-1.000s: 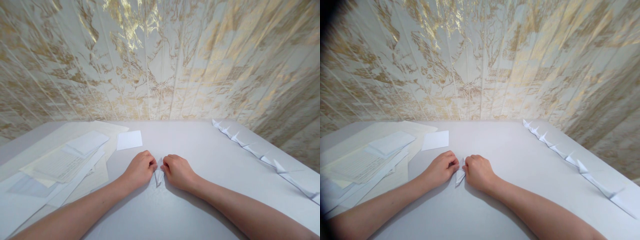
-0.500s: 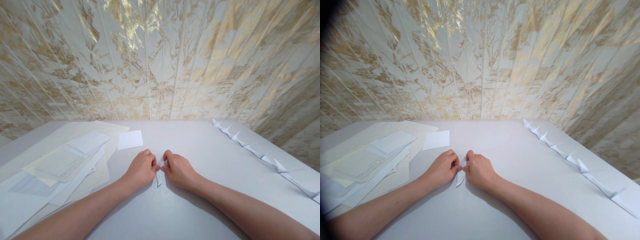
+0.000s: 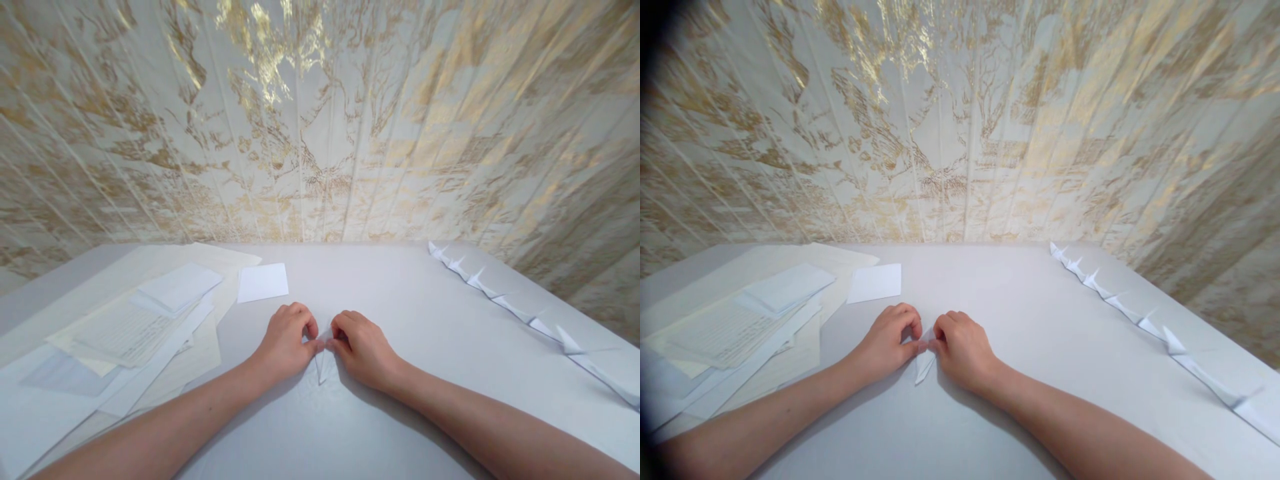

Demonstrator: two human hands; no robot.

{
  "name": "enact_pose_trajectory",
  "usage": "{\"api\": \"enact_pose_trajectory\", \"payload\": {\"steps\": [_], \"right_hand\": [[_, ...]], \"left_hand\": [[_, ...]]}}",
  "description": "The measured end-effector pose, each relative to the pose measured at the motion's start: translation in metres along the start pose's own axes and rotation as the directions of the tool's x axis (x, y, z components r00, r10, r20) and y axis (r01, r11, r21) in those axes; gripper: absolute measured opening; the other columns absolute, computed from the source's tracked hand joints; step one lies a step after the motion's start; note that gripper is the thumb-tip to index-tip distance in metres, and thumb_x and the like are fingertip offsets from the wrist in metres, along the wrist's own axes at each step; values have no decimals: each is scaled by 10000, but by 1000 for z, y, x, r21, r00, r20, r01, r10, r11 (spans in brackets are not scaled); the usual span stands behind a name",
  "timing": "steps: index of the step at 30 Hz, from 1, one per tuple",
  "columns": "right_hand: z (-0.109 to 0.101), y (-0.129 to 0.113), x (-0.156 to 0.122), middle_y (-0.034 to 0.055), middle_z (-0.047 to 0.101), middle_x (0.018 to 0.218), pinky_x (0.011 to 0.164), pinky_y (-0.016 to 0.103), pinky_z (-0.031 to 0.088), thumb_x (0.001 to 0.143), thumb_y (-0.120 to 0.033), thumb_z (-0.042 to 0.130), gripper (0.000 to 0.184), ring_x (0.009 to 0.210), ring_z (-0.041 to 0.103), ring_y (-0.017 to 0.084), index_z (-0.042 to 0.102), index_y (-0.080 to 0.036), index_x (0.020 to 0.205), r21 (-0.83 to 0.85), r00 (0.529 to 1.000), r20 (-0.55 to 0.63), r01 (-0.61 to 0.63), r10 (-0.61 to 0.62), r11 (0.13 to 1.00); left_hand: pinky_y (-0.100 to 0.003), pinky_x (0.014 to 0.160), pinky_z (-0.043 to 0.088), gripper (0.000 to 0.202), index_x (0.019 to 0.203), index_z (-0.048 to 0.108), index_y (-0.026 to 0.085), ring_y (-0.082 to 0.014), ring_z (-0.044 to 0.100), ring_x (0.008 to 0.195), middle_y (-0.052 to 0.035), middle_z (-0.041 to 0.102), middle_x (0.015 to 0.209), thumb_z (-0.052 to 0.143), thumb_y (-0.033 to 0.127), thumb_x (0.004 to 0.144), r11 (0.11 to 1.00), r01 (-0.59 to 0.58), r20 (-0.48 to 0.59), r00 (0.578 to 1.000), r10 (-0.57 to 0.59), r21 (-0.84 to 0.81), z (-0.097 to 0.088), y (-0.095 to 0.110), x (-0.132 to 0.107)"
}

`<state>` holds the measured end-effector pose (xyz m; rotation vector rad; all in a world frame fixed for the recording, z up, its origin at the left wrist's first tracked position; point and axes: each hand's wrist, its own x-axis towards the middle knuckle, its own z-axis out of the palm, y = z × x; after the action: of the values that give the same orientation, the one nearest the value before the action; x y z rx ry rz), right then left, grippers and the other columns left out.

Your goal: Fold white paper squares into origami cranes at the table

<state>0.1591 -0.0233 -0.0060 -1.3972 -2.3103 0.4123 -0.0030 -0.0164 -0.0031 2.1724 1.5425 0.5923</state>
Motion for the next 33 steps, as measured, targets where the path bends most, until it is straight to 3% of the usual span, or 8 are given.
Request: {"api": "enact_pose_trajectory", "payload": {"steps": [4,8,13,16,19,22,27,33], "right_hand": [[4,4,1,-1,527,673,612,228,360,699,-36,501,132,656,476,129,504,-167,709,182,992,-92,100,-85,978],[2,4,2,-15,523,639,592,217,372,737,-90,478,94,611,475,111,497,-167,686,370,989,-137,103,-56,923],[1,1,4,-10,536,641,616,237,393,746,-205,515,95,623,490,116,506,-168,658,565,985,-171,79,23,821],[2,-1,5,-7,531,629,594,243,391,735,-251,531,112,603,480,117,521,-163,667,669,989,-136,45,63,742],[4,-2,6,1,541,630,594,254,391,726,-280,555,136,600,479,120,534,-158,671,710,989,-115,18,90,704],[6,-1,6,1,527,615,595,262,385,734,-294,552,166,594,468,119,530,-159,641,737,984,-139,30,108,676],[7,-1,7,-9,504,610,566,260,371,722,-337,583,200,568,447,109,521,-163,645,845,985,-108,22,132,534],[7,-3,8,-42,439,571,524,243,345,697,-319,620,227,525,395,91,462,-183,607,862,972,-155,45,178,505]], "left_hand": [[-278,687,394,93,654,517,180,-156,509,721,10,572,713,608,194,645,963,17,-2,1000,-18,-268,0,-3,-1],[-224,547,366,129,613,478,169,-103,457,561,46,502,582,598,212,634,807,127,55,992,-117,-577,0,0,-1],[-197,517,344,246,670,452,171,-76,447,531,70,477,566,671,230,574,598,142,50,984,-169,-789,1,7,-3],[-197,531,362,350,778,435,182,-80,484,545,67,526,595,702,231,557,516,163,77,980,-183,-841,1,10,-3],[-198,522,364,375,820,434,181,-82,489,539,65,530,592,705,228,565,528,155,71,982,-177,-835,3,9,-3],[-197,524,371,330,810,455,173,-82,492,556,62,522,595,686,205,577,543,136,55,985,-163,-829,5,8,-3],[-191,522,371,277,740,494,157,-76,484,558,59,519,591,695,198,554,497,143,62,982,-176,-856,2,13,-4],[-194,496,312,232,642,498,152,-67,402,518,63,447,546,692,251,562,508,186,80,971,-223,-841,0,18,-3]]}}
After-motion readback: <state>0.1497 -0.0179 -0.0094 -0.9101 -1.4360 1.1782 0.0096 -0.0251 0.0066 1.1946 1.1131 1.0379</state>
